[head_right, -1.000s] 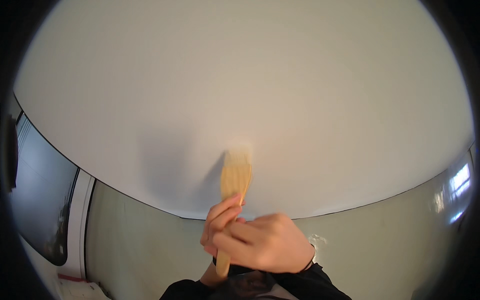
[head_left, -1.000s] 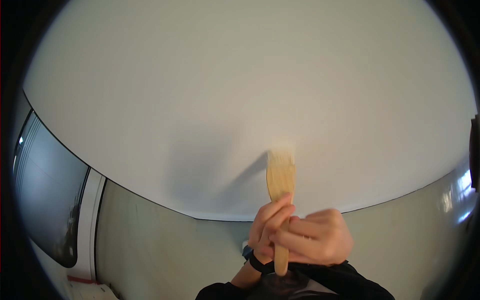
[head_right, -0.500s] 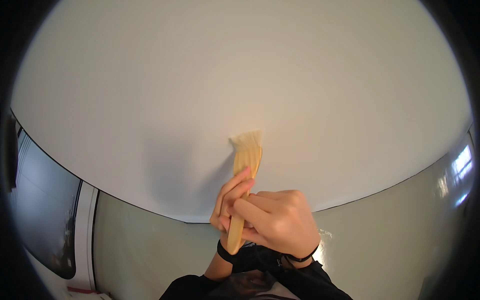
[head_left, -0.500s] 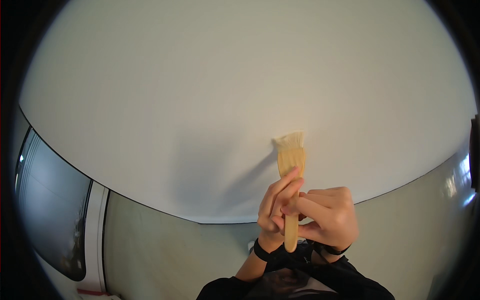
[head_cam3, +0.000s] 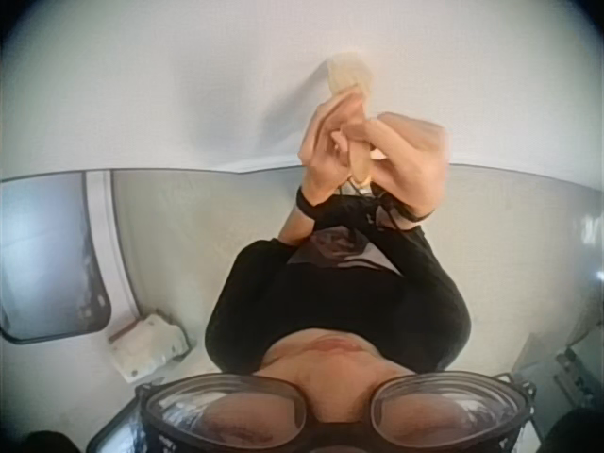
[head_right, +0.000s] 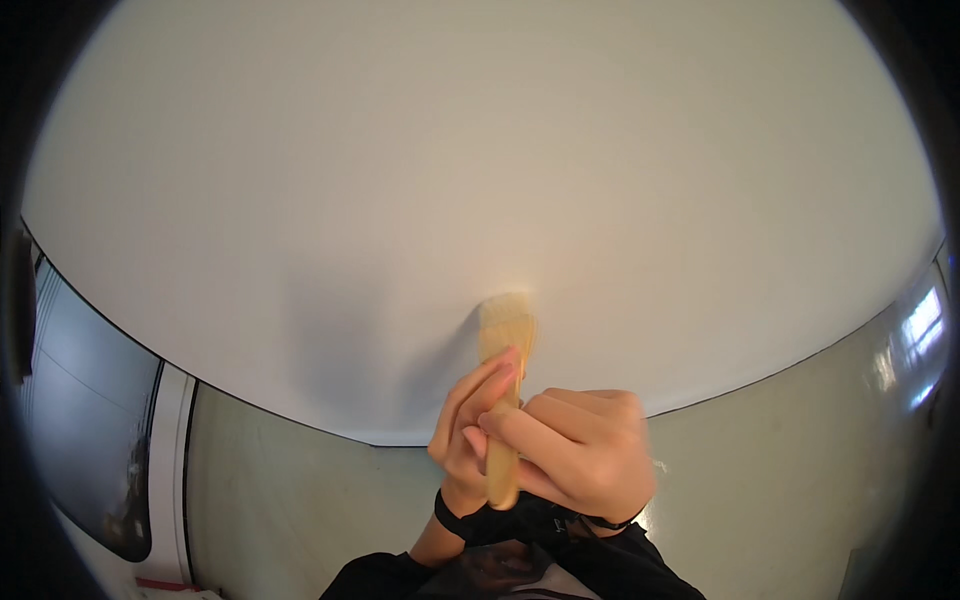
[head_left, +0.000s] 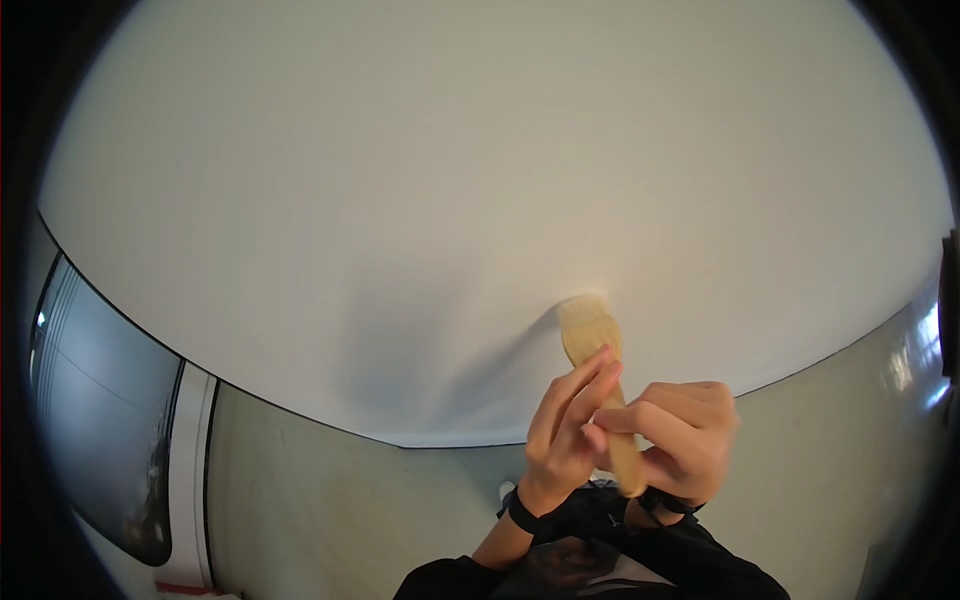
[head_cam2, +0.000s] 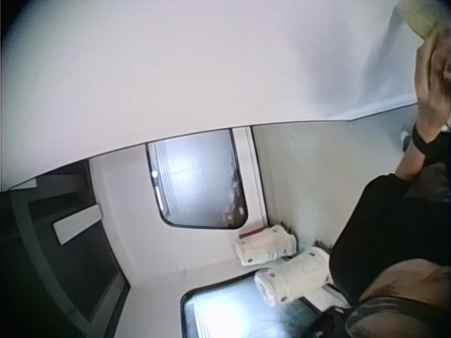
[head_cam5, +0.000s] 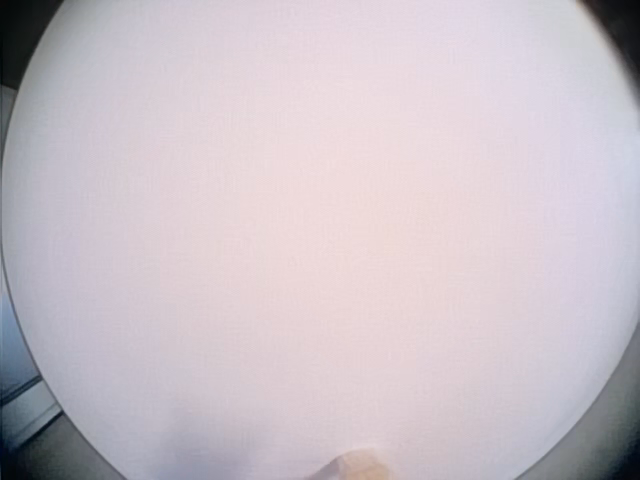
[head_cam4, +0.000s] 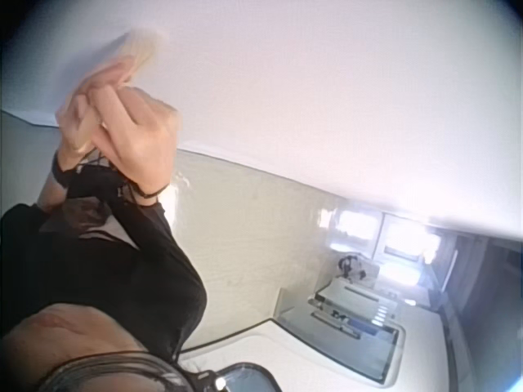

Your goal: Brushing a white curved wall with a large wooden-handled brush.

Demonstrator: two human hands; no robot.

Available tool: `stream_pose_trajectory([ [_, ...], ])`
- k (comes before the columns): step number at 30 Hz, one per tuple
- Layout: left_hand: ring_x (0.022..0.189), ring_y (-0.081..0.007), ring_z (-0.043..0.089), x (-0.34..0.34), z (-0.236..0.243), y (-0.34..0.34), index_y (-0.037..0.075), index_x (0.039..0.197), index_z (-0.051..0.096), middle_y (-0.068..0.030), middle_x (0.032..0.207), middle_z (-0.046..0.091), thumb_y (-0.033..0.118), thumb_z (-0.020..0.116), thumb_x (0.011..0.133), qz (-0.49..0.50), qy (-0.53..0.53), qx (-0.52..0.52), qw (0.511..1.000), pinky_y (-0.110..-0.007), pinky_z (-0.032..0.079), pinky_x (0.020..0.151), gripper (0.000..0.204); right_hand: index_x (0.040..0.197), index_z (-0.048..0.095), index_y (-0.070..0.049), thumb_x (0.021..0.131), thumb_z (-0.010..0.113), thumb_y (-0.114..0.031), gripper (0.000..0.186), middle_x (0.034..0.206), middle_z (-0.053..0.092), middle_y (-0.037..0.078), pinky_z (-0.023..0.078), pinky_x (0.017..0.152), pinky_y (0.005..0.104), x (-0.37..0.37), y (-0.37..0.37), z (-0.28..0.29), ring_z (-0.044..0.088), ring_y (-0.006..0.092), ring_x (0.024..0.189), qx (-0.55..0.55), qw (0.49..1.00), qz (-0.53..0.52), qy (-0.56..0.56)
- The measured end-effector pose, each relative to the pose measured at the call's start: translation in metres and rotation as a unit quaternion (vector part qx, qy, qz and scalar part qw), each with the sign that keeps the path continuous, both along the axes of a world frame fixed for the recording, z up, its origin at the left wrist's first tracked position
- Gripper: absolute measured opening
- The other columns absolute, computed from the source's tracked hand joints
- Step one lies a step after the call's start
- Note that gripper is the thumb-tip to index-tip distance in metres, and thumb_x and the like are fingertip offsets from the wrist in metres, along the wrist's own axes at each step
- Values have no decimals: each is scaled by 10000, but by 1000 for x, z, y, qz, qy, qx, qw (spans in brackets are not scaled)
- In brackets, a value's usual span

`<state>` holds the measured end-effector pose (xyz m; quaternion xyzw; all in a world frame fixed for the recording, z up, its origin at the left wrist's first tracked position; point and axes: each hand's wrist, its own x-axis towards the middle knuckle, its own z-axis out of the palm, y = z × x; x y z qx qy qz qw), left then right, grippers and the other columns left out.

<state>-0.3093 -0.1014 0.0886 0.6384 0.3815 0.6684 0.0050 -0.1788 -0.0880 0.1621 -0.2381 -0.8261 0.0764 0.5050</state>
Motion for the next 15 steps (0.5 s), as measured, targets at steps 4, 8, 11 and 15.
stream_pose_trajectory([
  [4, 973, -282, 717, -5, 4, -8, -10, 1225, 707, -212, 1258, 676, -53, 642, 916, 80, 63, 60, 993, -336, 607, 790, 318, 747, 686, -55, 801, 846, -164, 201, 574, 589, 17, 319, 387, 253, 5, 2, -3, 512, 151, 420, 111, 984, -48, 131],
  [8, 1135, -340, 629, -22, -11, -11, -49, 1234, 633, -225, 1278, 642, 28, 581, 978, 179, 97, 72, 976, -419, 551, 900, 272, 898, 688, -20, 905, 805, -213, 226, 688, 698, 108, 502, 416, 270, 27, 3, -15, 643, 169, 499, 164, 964, -40, 204],
  [11, 1231, -367, 575, -17, -7, 0, -38, 1269, 615, -235, 1342, 604, -9, 570, 965, 187, 29, 36, 981, -474, 474, 1021, 308, 990, 650, 5, 964, 739, -212, 236, 778, 706, 172, 564, 465, 307, 47, -2, -25, 694, 226, 572, 169, 959, -46, 223],
  [15, 1355, -376, 499, -15, -12, 4, 13, 1325, 626, -229, 1535, 472, -11, 621, 933, 238, 27, -73, 968, -479, 436, 1081, 392, 1072, 620, 48, 1007, 679, -179, 243, 858, 699, 237, 619, 516, 359, 69, -4, -31, 733, 314, 646, 171, 958, -47, 224],
])
